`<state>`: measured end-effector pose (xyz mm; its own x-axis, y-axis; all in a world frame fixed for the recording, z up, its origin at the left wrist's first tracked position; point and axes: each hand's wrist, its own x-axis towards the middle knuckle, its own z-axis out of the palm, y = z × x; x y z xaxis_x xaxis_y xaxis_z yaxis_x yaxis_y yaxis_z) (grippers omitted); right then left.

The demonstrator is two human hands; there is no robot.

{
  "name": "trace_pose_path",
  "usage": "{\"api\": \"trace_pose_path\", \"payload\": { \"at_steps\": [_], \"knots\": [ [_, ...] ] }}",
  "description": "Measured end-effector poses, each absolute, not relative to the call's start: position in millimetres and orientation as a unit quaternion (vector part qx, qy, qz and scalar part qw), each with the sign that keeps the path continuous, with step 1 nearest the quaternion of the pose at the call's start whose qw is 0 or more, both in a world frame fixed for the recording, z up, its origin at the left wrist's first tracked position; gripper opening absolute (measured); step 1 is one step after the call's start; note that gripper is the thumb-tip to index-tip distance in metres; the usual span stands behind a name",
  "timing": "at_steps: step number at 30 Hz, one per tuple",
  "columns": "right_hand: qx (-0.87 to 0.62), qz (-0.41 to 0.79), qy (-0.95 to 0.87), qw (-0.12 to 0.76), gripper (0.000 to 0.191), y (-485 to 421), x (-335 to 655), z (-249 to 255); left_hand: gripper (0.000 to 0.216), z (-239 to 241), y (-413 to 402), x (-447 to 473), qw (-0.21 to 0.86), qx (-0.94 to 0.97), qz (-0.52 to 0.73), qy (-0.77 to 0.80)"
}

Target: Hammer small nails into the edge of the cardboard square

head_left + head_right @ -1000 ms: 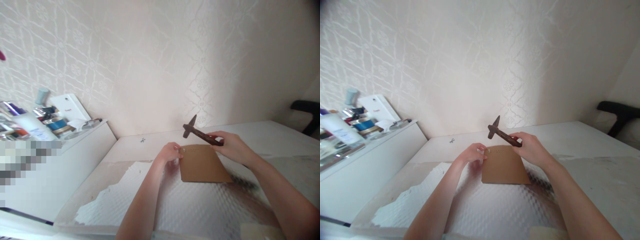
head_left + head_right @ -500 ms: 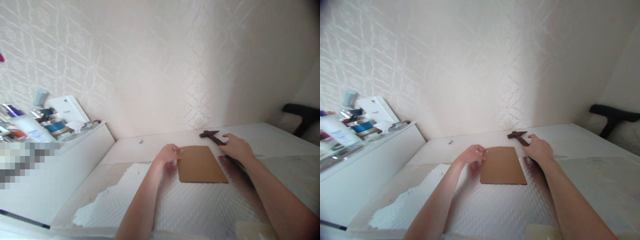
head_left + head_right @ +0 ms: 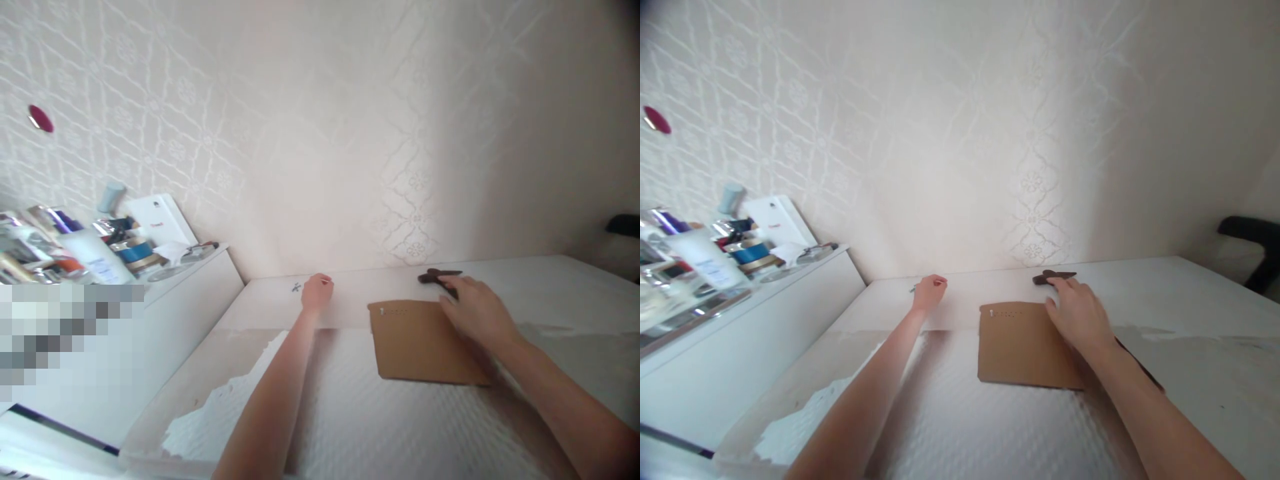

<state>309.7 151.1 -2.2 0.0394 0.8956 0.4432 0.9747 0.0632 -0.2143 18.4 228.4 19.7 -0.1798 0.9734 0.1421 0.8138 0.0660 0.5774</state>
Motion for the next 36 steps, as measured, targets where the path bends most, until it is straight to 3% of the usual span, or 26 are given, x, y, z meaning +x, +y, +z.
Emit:
{"api": "trace_pose_path", "payload": {
  "at_steps": [5, 16, 28, 36],
  "knots": [
    [-0.581, -0.073, -0.777, 0.231, 0.038, 154.0, 274.4, -15.7, 0.031, 25.2, 251.2, -45.4, 0.077, 0.578, 0.182, 0.792],
    [-0.548, -0.084, -0.794, 0.25, 0.032, 162.2, 276.2, -30.7, 0.019, 23.6, 285.7, -84.2, 0.078, 0.654, 0.091, 0.747],
    [-0.553, -0.058, -0.793, 0.248, 0.03, 160.9, 274.1, -25.9, 0.015, 22.3, 289.4, -78.0, 0.078, 0.672, 0.099, 0.73],
    [-0.567, -0.031, -0.79, 0.233, 0.031, 158.9, 270.5, -18.7, 0.012, 40.0, 268.2, -23.0, 0.081, 0.699, 0.239, 0.669]
  ]
}}
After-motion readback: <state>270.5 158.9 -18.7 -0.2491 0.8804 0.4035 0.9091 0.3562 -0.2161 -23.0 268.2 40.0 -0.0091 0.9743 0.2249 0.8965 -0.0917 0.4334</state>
